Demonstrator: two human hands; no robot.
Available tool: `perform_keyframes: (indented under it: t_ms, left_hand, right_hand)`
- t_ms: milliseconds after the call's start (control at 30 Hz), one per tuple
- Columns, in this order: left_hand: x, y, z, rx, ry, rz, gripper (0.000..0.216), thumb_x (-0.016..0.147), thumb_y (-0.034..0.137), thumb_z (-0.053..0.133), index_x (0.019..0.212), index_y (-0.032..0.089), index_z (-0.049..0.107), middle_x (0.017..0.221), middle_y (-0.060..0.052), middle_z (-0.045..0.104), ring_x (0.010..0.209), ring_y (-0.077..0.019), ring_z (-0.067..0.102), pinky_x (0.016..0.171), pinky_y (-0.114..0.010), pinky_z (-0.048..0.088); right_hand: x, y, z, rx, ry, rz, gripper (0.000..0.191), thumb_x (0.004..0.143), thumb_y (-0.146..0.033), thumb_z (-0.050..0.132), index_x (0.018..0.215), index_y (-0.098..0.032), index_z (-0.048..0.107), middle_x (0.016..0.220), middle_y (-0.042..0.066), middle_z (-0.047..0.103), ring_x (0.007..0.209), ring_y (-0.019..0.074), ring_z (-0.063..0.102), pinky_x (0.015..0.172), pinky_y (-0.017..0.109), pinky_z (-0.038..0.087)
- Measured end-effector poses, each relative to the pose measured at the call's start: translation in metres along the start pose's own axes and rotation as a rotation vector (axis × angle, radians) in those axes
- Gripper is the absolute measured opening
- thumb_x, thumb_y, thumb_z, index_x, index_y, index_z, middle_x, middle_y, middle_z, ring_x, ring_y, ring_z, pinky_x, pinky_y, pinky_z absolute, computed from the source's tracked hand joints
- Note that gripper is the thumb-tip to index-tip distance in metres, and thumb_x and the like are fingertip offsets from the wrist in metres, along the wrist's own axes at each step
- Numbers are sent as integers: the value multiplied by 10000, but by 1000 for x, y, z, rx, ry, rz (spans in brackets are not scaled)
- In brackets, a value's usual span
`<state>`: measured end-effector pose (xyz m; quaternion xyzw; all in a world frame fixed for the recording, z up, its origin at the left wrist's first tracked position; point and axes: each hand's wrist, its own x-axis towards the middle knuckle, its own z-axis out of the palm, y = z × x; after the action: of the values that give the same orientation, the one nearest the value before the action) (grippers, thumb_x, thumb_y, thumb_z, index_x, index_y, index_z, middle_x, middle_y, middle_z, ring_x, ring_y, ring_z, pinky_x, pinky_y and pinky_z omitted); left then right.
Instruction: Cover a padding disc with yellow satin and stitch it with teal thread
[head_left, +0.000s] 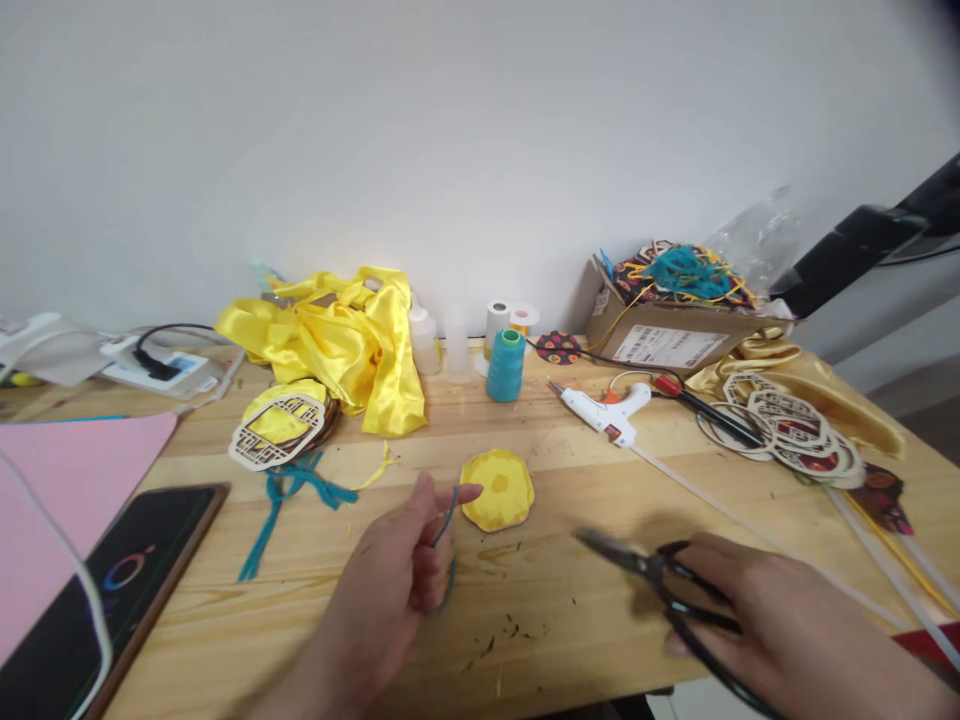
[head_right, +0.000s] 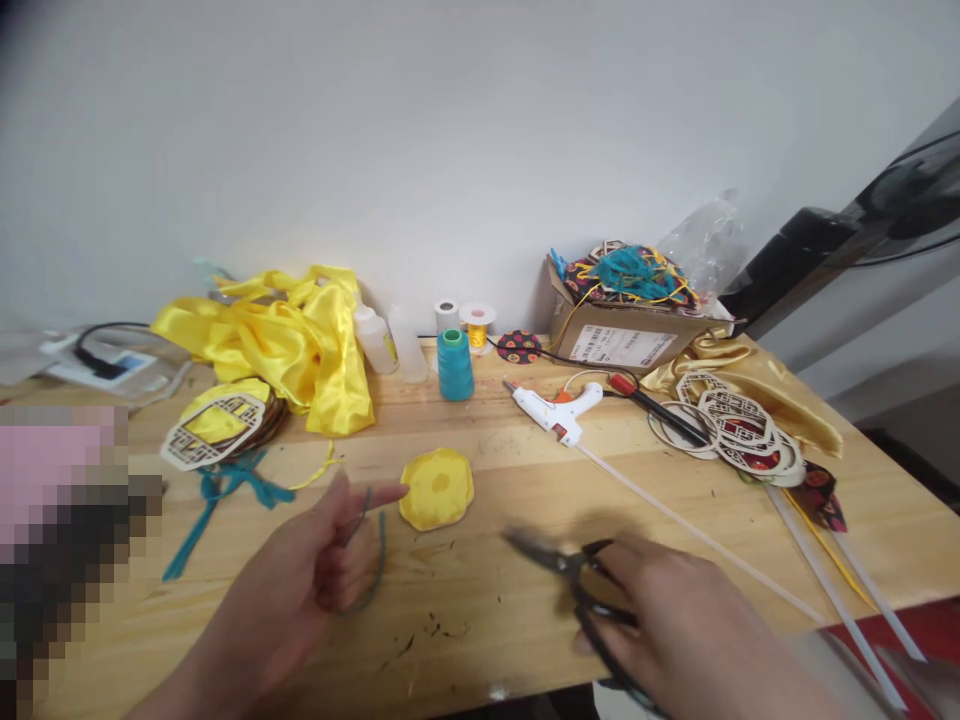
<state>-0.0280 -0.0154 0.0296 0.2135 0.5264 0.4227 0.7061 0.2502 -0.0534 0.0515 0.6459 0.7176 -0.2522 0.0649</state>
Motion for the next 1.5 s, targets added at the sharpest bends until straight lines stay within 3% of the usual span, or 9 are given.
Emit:
perform_keyframes:
  t_ms: [200,300,367,533,700,933,1267,1400,1500]
  left_hand:
    - [0,4,4,-118,-47,-39,590,806,620,438,1015,129,690,545,91,212,464,-72,115,410,-200,92]
    - [-3,2,8,-84,-61,-26,604,803,631,433,1033,138,694,555,87,216,469,-70,128,415,-191,95]
    - [-6,1,11,-46,-63,-28,618,794,650,426,1037,153,701,557,81,233,471,-71,138,419,-189,99]
    - [-11,-5,17,80,-61,-12,630,792,676,385,1073,207,698,579,61,293,488,-85,205,435,-190,160]
    - [-12,-8,15,145,-81,-22,586,813,645,388,1081,220,690,648,33,377,546,-100,296,480,-199,239]
    - [-11,-10,13,160,-185,-7,346,830,501,514,897,211,690,573,71,333,507,-89,254,452,-195,203]
    - [-14,-6,14,445,-152,101,232,780,381,619,672,183,674,474,76,363,448,-75,274,417,-208,178]
    - [-11,-5,12,336,-37,108,216,736,375,665,696,165,695,468,73,401,424,-59,267,405,-199,158]
    - [-8,-5,10,184,-3,124,209,718,364,688,707,156,679,470,79,408,411,-46,257,394,-185,162]
  right_hand:
    - [4,41,2,-147,99,162,143,750,-312,538,734,-208,636,751,86,664,658,250,642,556,332,451]
    - [7,22,2,-80,354,133,204,747,-368,557,789,-198,662,788,107,661,705,277,635,626,388,475]
    - [12,-6,6,146,486,42,280,775,-412,542,903,-203,676,860,104,660,778,266,627,692,391,479]
    - [38,-82,17,1032,157,-172,293,700,-344,655,946,-189,688,644,-10,569,574,124,516,540,244,424]
    - [55,-106,14,1244,114,-263,124,694,-248,681,793,-180,713,586,-41,546,570,91,476,558,216,388]
    - [56,-102,7,1087,314,-295,122,729,-179,645,609,-161,634,601,-31,577,599,94,516,586,208,405]
    - [60,-94,7,810,339,-393,172,800,-140,601,633,-178,619,657,-27,604,638,100,548,621,213,419]
    - [81,-76,1,352,607,-311,143,859,-172,531,794,-175,658,802,43,639,796,178,548,733,306,435]
    - [99,-66,-1,-6,638,-321,168,838,-109,526,872,-166,680,885,86,639,882,232,502,779,364,428]
